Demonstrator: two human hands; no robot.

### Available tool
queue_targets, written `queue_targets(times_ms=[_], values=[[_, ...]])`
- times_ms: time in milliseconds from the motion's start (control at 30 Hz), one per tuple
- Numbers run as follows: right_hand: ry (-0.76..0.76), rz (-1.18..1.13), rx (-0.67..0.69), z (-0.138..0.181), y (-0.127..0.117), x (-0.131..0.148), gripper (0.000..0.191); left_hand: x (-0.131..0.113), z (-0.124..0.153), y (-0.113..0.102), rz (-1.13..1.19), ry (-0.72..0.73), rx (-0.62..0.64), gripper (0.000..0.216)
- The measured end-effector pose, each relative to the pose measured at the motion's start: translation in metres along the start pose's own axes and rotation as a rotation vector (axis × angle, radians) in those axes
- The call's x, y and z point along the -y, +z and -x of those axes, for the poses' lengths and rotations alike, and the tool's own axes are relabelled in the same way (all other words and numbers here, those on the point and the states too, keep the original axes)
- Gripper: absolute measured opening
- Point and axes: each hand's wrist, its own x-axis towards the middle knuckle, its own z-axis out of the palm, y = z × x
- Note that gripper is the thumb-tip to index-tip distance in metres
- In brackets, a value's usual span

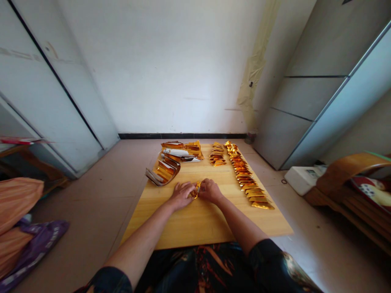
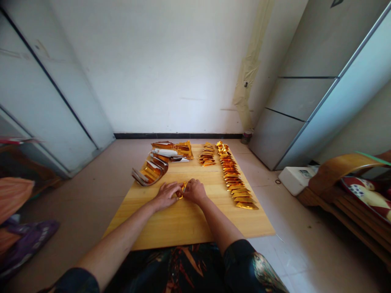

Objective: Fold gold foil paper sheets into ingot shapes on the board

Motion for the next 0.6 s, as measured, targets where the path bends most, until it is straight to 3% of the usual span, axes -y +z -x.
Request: queue_targets(times_ms=[267,600], values=[[0.037,0.031,-0.001,0.000,-0.002,0.004,0.023,-0.001,0.000,-0.002,-0.014,0.016,0.022,0.024],[0.003,-0.122,-0.037,-0.002,0.005,-0.006,0.007,-0.003,0.000,-0.005,-0.027,0.008,0.047,0.022]])
